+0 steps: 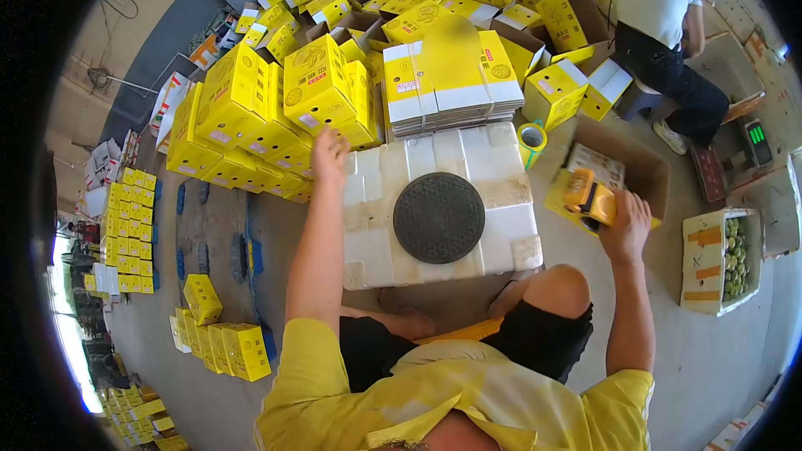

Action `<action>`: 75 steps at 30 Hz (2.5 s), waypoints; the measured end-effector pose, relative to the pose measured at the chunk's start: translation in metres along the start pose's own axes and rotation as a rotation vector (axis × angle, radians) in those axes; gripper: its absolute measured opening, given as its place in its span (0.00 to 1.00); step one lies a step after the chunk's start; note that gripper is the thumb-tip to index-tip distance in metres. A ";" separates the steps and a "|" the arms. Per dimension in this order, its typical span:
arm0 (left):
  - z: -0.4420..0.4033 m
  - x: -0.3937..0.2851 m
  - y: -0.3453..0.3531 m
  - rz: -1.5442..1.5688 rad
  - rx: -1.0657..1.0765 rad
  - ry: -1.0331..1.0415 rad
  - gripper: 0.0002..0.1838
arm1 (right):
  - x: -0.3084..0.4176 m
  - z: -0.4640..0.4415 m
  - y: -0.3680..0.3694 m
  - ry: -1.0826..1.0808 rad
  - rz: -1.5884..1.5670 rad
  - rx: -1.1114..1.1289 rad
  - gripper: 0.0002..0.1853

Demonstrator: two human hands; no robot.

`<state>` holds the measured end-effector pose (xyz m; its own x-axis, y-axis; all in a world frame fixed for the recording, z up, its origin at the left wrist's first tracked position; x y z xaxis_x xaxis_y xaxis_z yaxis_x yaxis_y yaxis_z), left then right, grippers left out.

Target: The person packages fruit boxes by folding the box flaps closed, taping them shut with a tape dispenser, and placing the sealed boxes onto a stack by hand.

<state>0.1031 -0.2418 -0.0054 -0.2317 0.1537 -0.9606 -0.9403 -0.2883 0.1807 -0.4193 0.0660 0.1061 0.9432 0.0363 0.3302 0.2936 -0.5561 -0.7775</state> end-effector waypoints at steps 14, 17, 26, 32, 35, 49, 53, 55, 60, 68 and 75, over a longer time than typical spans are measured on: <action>0.241 0.072 -0.046 -0.652 0.390 0.205 0.39 | 0.174 0.040 0.084 0.313 -1.102 0.218 0.26; 0.246 0.023 -0.054 -0.880 0.356 0.389 0.41 | 0.105 0.034 0.060 0.462 -1.209 -0.028 0.26; 0.245 -0.018 0.058 -1.844 0.738 0.841 0.36 | 0.150 0.006 0.144 0.195 -0.886 0.280 0.28; 0.211 0.022 0.041 -1.493 0.066 1.236 0.52 | 0.131 -0.111 0.097 0.331 -0.993 -0.243 0.23; 0.222 0.025 0.035 -1.475 0.102 1.194 0.50 | 0.132 -0.137 0.129 0.416 -0.943 -0.121 0.23; 0.255 0.045 0.064 -1.571 0.627 0.820 0.48 | 0.391 -0.118 0.193 -0.439 -0.724 0.866 0.32; 0.248 0.062 0.065 -1.467 0.626 0.690 0.47 | 0.472 -0.057 0.284 -0.824 -0.121 1.252 0.21; 0.247 0.054 0.059 -1.330 0.506 0.736 0.46 | 0.482 -0.011 0.332 -0.973 0.072 1.323 0.19; 0.243 0.059 0.060 -1.140 0.543 0.548 0.40 | 0.474 -0.011 0.333 -0.795 0.433 1.546 0.24; 0.249 0.048 0.057 -1.464 0.687 1.032 0.44 | 0.379 -0.184 0.080 -0.508 -0.260 1.210 0.17; 0.255 0.051 0.064 -1.604 0.667 1.001 0.44 | 0.382 -0.162 0.091 -0.431 -0.477 1.020 0.27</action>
<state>-0.0326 -0.0119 0.0111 0.7289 -0.6845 -0.0115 -0.0944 -0.0838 -0.9920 -0.0579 -0.1048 0.2479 0.6237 0.4421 0.6446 0.4310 0.4935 -0.7555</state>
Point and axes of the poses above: each hand's wrist, its own z-axis away from the middle knuckle, its own y-axis out of the palm, x = y × z, the point moved 5 cm from there along -z, towards the middle knuckle, and after that the axes turned 11 degrees about -z, right-handed, at the moved point
